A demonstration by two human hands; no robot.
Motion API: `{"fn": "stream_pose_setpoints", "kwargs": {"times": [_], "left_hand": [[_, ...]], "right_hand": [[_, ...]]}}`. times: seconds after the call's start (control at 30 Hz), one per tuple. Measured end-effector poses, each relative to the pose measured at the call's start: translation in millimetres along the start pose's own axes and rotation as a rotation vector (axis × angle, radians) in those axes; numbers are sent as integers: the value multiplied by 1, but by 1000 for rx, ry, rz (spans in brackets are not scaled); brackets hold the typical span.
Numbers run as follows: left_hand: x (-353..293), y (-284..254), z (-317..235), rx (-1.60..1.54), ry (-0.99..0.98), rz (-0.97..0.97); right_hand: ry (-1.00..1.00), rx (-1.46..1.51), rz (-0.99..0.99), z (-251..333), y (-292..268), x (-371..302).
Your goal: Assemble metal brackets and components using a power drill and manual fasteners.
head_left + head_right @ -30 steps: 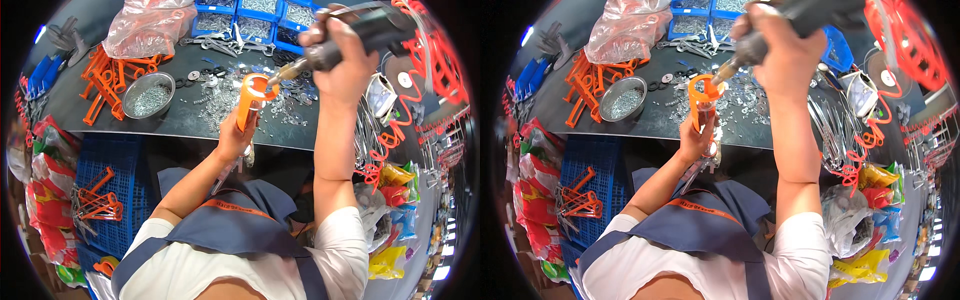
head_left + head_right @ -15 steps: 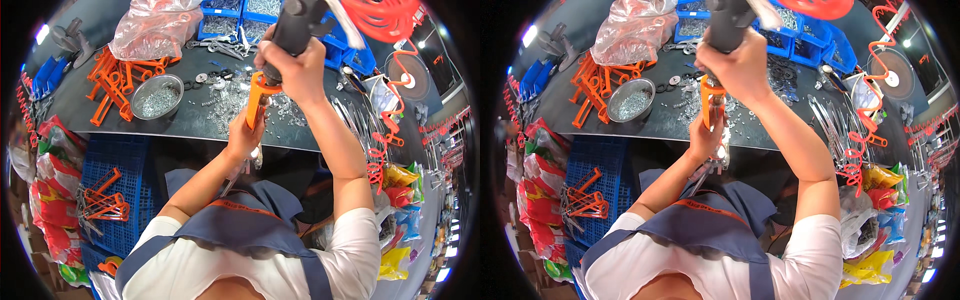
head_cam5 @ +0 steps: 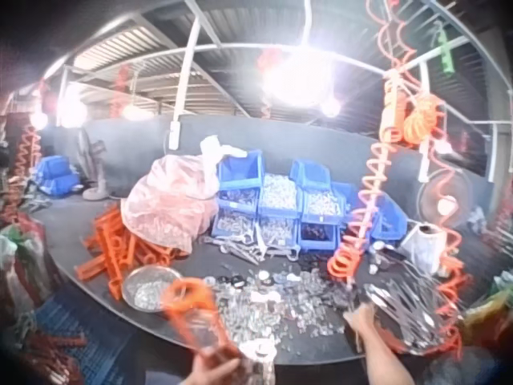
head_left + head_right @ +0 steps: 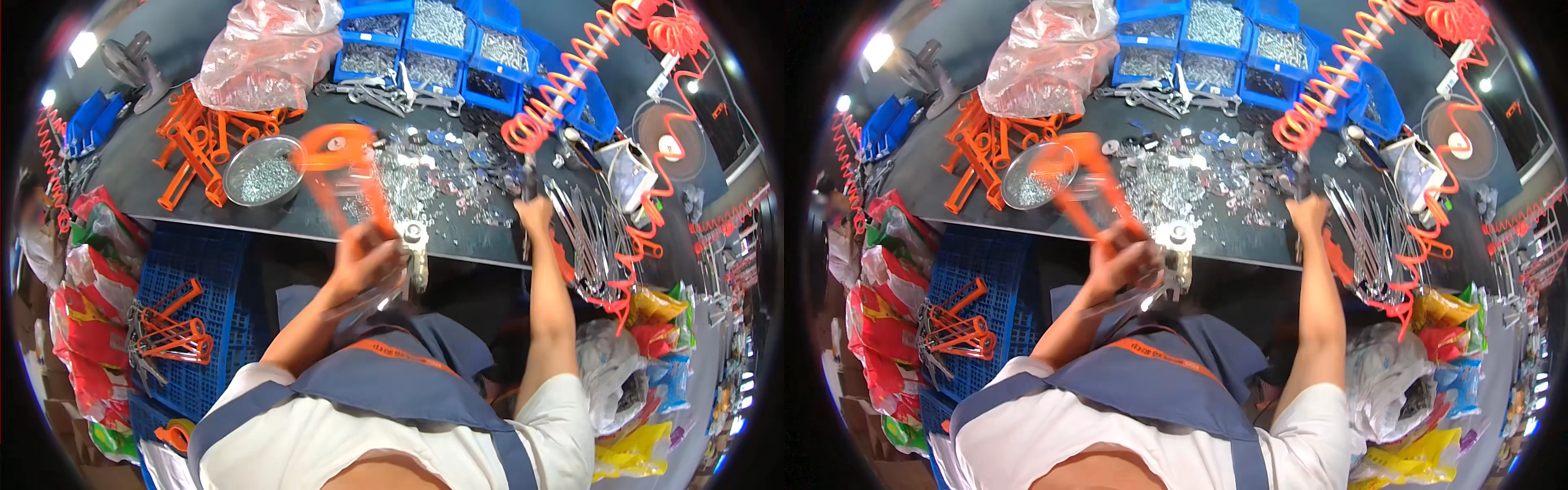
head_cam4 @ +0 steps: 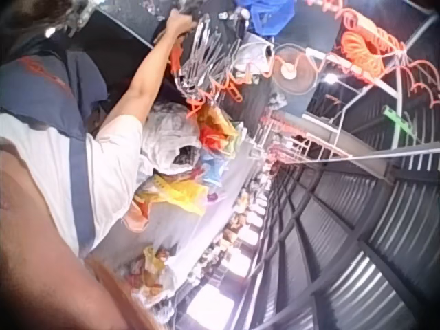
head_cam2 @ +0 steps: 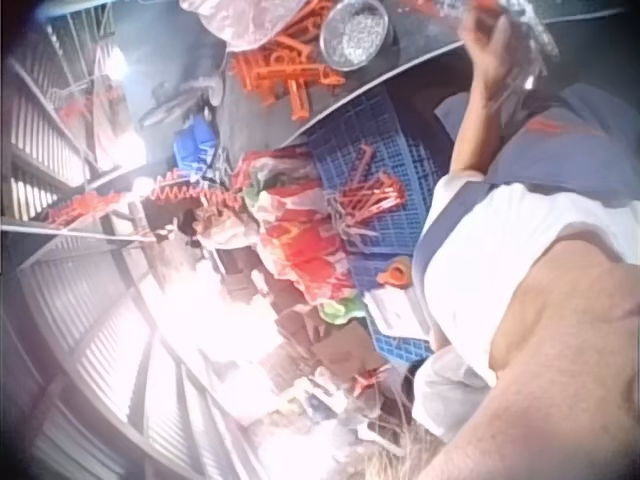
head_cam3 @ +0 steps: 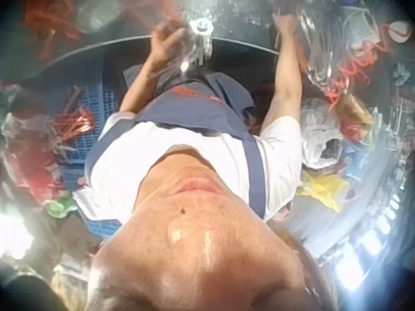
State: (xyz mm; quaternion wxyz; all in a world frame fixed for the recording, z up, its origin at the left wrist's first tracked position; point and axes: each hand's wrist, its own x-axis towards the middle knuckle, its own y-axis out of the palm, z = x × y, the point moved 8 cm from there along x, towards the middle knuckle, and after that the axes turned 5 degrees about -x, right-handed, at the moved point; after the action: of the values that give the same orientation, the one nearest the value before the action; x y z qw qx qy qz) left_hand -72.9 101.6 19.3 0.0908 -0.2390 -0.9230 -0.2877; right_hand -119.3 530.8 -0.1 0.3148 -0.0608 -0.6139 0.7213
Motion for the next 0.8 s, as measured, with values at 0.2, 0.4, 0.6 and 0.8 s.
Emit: {"fn": "stream_pose_setpoints", "kwargs": {"times": [0.2, 0.4, 0.6, 0.8], "left_hand": [[1, -96, -51, -596, 170, -453], [-4, -81, -54, -955, 309, -359], [-46, -124, -128, -388, 339, -509], [-163, -258, -238, 1637, -181, -482]], "right_hand": [[-759, 556, -101, 192, -103, -157], [-854, 1598, 321, 310, -62, -266], [194, 1816, 1379, 353, 6, -333], [-320, 1508, 1031, 281, -26, -262]]}}
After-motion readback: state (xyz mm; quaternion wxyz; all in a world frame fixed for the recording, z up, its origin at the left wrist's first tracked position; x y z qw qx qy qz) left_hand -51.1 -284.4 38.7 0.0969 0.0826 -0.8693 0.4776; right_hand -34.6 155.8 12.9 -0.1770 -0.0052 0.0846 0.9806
